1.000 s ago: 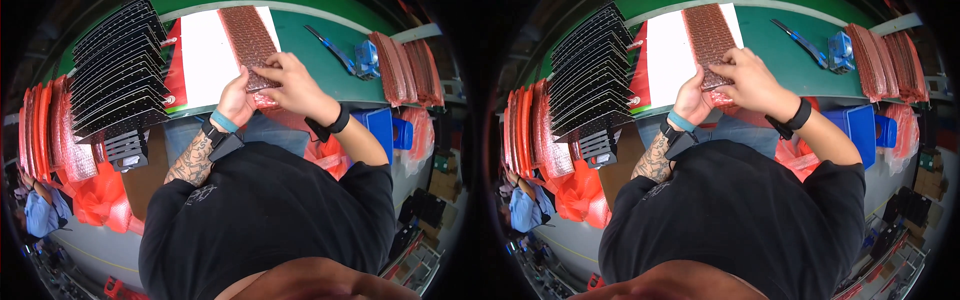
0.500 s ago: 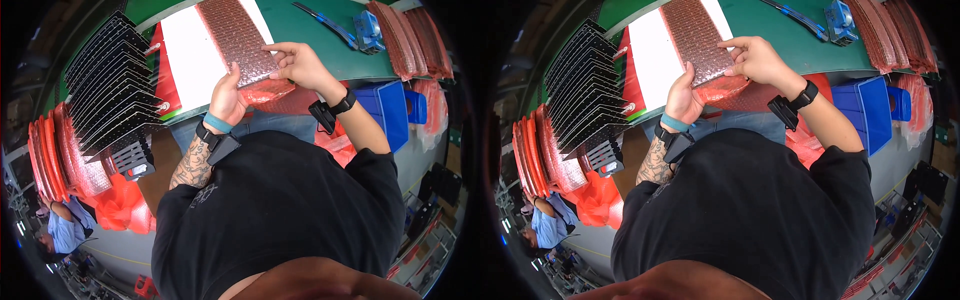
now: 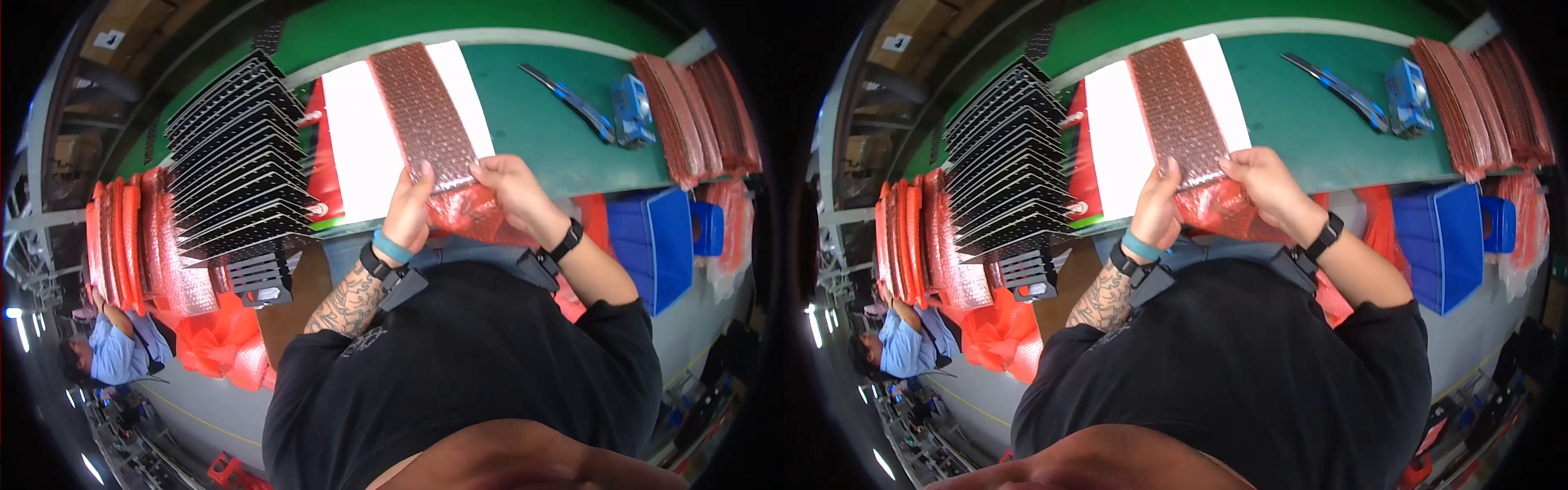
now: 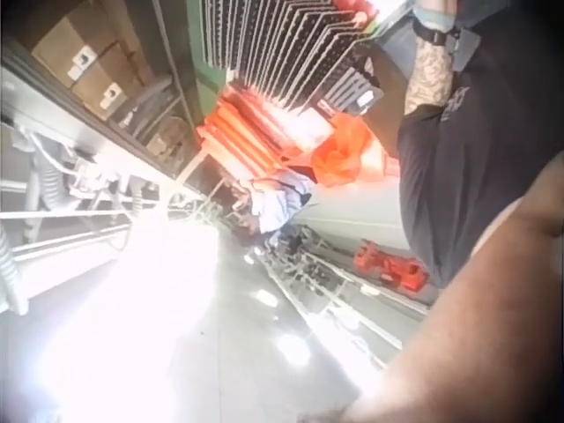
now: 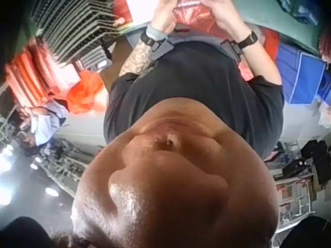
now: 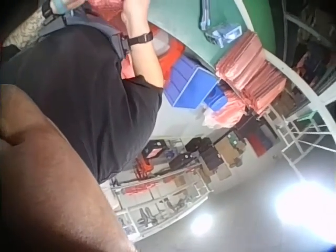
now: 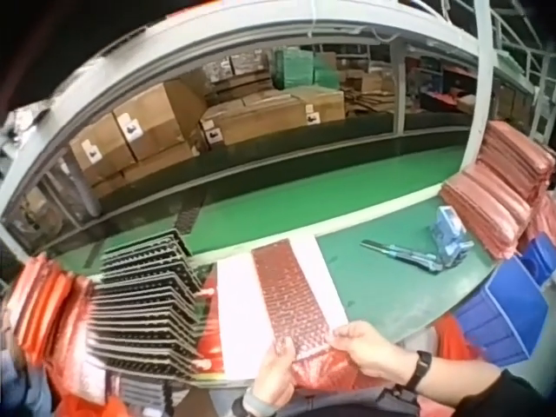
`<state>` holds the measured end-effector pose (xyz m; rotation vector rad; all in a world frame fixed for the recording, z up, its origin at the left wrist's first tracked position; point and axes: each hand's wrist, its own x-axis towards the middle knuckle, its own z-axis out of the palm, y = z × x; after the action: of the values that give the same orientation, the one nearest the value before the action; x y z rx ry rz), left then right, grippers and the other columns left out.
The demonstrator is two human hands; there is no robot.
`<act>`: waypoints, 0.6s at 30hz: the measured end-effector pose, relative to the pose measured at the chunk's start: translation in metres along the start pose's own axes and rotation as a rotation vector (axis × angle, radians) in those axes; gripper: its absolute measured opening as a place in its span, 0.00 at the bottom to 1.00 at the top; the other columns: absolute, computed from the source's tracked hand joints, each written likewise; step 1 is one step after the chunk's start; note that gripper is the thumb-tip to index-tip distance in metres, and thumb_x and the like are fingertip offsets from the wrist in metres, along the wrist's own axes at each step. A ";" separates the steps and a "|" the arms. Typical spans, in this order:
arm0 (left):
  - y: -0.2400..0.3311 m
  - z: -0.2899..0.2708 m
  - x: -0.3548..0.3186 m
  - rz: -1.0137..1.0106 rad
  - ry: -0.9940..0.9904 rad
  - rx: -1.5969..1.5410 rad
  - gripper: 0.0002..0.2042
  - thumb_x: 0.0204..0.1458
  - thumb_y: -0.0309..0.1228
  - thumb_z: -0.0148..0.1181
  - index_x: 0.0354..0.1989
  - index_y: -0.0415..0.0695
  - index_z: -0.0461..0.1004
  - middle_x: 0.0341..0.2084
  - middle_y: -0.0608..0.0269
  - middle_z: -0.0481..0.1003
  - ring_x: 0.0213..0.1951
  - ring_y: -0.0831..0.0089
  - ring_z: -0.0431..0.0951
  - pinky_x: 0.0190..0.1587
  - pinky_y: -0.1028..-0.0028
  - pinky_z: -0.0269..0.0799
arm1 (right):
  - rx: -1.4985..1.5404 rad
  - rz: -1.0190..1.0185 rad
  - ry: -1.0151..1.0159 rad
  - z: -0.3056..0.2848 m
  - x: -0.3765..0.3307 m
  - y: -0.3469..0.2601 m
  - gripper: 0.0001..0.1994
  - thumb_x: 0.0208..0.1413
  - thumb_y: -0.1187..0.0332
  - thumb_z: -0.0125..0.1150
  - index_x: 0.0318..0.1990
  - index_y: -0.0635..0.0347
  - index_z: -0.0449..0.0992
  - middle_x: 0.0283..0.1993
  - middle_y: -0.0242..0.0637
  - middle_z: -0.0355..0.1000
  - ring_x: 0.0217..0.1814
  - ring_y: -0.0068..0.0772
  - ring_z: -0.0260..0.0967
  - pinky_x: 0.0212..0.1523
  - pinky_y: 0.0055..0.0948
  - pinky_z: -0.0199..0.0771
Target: The person places a circuit board into a bubble wrap sleeve, cuts the wrap with a utility knife, and secures it with tape. They then place the wrapped board onto a stack and repeat the process for another board.
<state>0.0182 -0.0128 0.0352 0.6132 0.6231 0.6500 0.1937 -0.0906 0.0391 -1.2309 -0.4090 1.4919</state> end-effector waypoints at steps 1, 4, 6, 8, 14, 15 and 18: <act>0.001 0.000 0.002 0.024 -0.005 0.006 0.20 0.71 0.32 0.48 0.67 0.35 0.61 0.61 0.54 0.71 0.62 0.66 0.71 0.65 0.63 0.67 | -0.007 -0.017 -0.017 -0.003 0.001 -0.006 0.11 0.69 0.66 0.57 0.42 0.67 0.79 0.33 0.34 0.80 0.33 0.25 0.79 0.39 0.27 0.79; 0.002 -0.012 0.004 0.071 -0.035 0.054 0.20 0.70 0.30 0.50 0.67 0.36 0.61 0.61 0.56 0.70 0.61 0.68 0.71 0.65 0.66 0.67 | -0.487 0.021 -0.191 -0.009 0.010 -0.020 0.12 0.68 0.65 0.59 0.39 0.66 0.80 0.30 0.32 0.79 0.29 0.22 0.76 0.33 0.24 0.76; 0.008 -0.025 0.005 0.096 -0.006 0.050 0.20 0.69 0.29 0.51 0.67 0.36 0.61 0.61 0.56 0.70 0.61 0.69 0.71 0.65 0.67 0.66 | -0.836 -0.067 -0.292 0.006 0.016 -0.079 0.12 0.67 0.64 0.60 0.37 0.65 0.81 0.28 0.31 0.77 0.27 0.20 0.73 0.30 0.23 0.74; 0.013 -0.038 0.002 0.111 0.058 0.032 0.21 0.69 0.27 0.51 0.67 0.36 0.60 0.60 0.57 0.70 0.60 0.70 0.71 0.66 0.68 0.64 | -1.202 -0.263 -0.372 0.030 0.036 -0.136 0.13 0.66 0.64 0.61 0.35 0.65 0.81 0.25 0.30 0.76 0.24 0.18 0.71 0.26 0.23 0.72; 0.024 -0.050 0.008 0.145 0.055 0.007 0.20 0.68 0.26 0.51 0.67 0.36 0.61 0.59 0.57 0.72 0.61 0.70 0.69 0.68 0.69 0.61 | -1.087 -0.201 -0.388 0.144 0.215 -0.213 0.17 0.67 0.58 0.61 0.32 0.63 0.80 0.22 0.30 0.73 0.21 0.20 0.69 0.25 0.23 0.71; 0.026 -0.052 0.008 0.133 0.052 -0.005 0.20 0.67 0.25 0.51 0.66 0.35 0.63 0.58 0.55 0.72 0.62 0.68 0.69 0.68 0.68 0.60 | -1.094 -0.168 -0.343 0.165 0.257 -0.208 0.17 0.67 0.58 0.60 0.31 0.62 0.79 0.21 0.30 0.72 0.20 0.21 0.68 0.24 0.24 0.70; 0.009 -0.094 0.006 0.555 -0.122 1.187 0.16 0.63 0.24 0.55 0.59 0.34 0.72 0.57 0.45 0.73 0.63 0.57 0.69 0.70 0.62 0.60 | -1.241 -0.501 -0.651 0.199 0.372 -0.195 0.25 0.69 0.53 0.55 0.19 0.56 0.73 0.14 0.28 0.65 0.15 0.21 0.58 0.20 0.24 0.58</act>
<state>-0.0460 0.0265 -0.0225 1.9672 0.6942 0.7045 0.1798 0.3698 0.0993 -1.3027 -2.1343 1.1010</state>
